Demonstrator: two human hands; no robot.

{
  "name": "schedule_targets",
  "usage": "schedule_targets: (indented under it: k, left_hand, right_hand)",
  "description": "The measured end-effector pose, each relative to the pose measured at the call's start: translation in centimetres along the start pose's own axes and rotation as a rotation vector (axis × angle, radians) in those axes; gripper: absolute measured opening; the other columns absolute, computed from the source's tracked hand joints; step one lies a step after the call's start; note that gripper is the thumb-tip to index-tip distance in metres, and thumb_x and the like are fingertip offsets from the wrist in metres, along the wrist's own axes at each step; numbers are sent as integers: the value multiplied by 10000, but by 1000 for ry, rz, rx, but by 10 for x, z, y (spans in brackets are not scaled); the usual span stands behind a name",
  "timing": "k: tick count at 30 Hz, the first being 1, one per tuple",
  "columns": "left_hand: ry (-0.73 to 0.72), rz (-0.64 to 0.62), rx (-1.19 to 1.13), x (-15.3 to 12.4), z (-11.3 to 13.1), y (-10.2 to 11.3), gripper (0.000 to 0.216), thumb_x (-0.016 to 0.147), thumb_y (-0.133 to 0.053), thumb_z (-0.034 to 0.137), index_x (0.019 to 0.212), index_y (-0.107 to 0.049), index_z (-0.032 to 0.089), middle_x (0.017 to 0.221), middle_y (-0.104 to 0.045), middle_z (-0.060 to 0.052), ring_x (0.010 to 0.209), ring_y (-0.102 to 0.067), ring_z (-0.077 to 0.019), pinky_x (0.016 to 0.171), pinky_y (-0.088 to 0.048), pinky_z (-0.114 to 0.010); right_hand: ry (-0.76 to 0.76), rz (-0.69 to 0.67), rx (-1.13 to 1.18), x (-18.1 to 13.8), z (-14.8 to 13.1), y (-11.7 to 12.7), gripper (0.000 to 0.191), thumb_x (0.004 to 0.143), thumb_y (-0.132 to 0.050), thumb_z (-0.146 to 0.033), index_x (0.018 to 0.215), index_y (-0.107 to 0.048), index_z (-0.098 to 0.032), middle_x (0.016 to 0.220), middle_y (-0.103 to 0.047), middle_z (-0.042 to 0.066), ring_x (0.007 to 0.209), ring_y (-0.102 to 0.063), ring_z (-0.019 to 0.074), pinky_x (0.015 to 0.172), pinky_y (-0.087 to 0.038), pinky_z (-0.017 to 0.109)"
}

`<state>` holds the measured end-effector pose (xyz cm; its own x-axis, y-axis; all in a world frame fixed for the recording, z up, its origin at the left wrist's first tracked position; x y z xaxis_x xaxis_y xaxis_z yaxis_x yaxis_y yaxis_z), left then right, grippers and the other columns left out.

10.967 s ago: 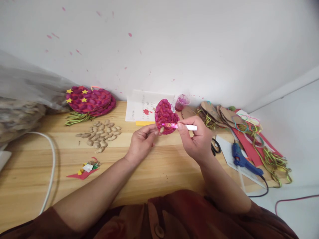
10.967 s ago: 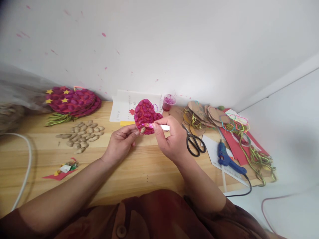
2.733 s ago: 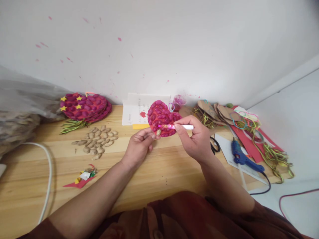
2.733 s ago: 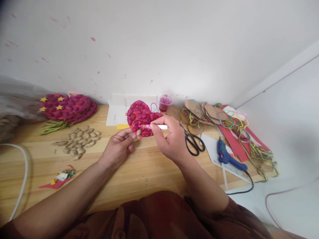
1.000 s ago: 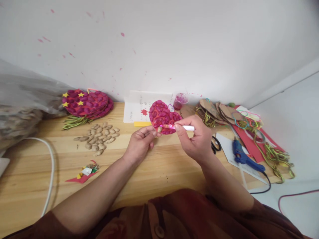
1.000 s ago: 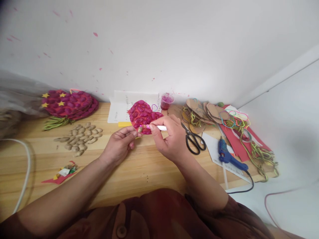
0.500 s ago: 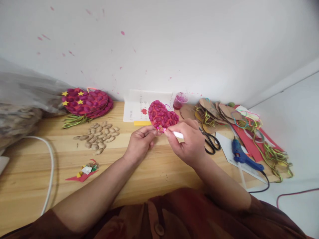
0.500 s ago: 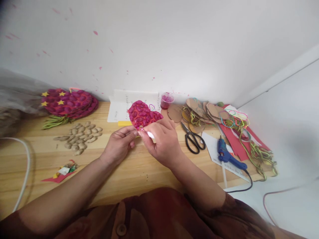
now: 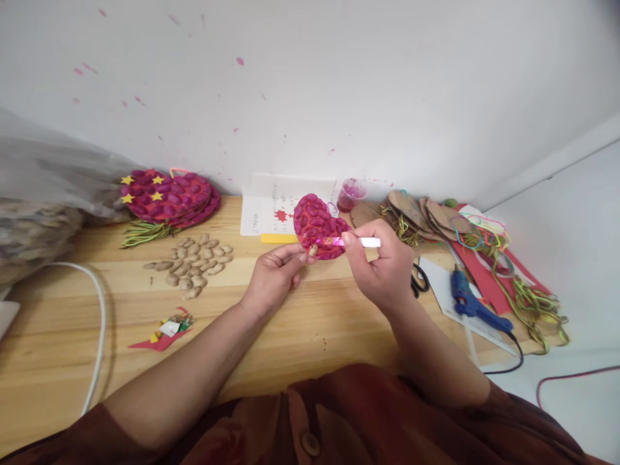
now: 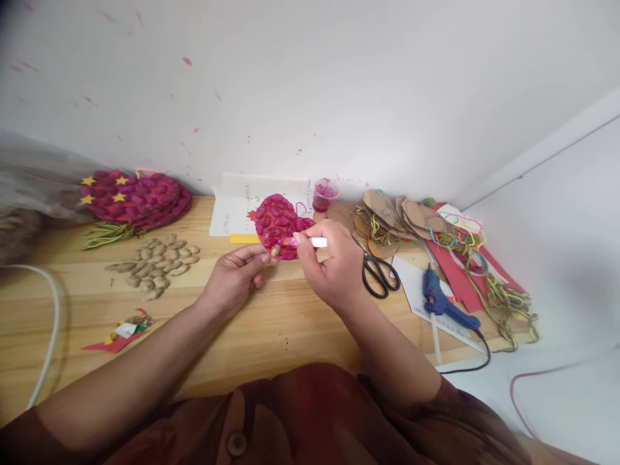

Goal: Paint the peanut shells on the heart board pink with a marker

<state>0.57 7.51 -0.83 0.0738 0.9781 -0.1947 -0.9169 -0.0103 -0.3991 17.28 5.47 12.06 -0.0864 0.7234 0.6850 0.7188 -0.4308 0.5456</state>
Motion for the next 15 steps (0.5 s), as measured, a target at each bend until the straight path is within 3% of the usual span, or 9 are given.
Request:
schedule_targets:
  k: [15]
  left_hand:
    - [24, 9, -48, 0, 2, -1, 317, 678, -894, 328, 923, -800, 151, 809, -768, -67, 441, -436, -36, 434, -313, -192]
  right_hand:
    - [-76, -36, 147, -1, 10, -5, 69, 926, -666, -253, 873, -641, -217, 801, -674, -17, 706, -606, 124, 681, -471, 275]
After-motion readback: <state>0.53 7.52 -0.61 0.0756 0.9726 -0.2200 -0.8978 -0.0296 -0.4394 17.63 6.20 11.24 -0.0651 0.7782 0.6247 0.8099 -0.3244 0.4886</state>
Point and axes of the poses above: each hand's wrist, its own x-axis towards the middle knuckle, its own y-axis out of the back of the hand, z = x × y, the point moved 7 cm from there along x, towards the middle knuckle
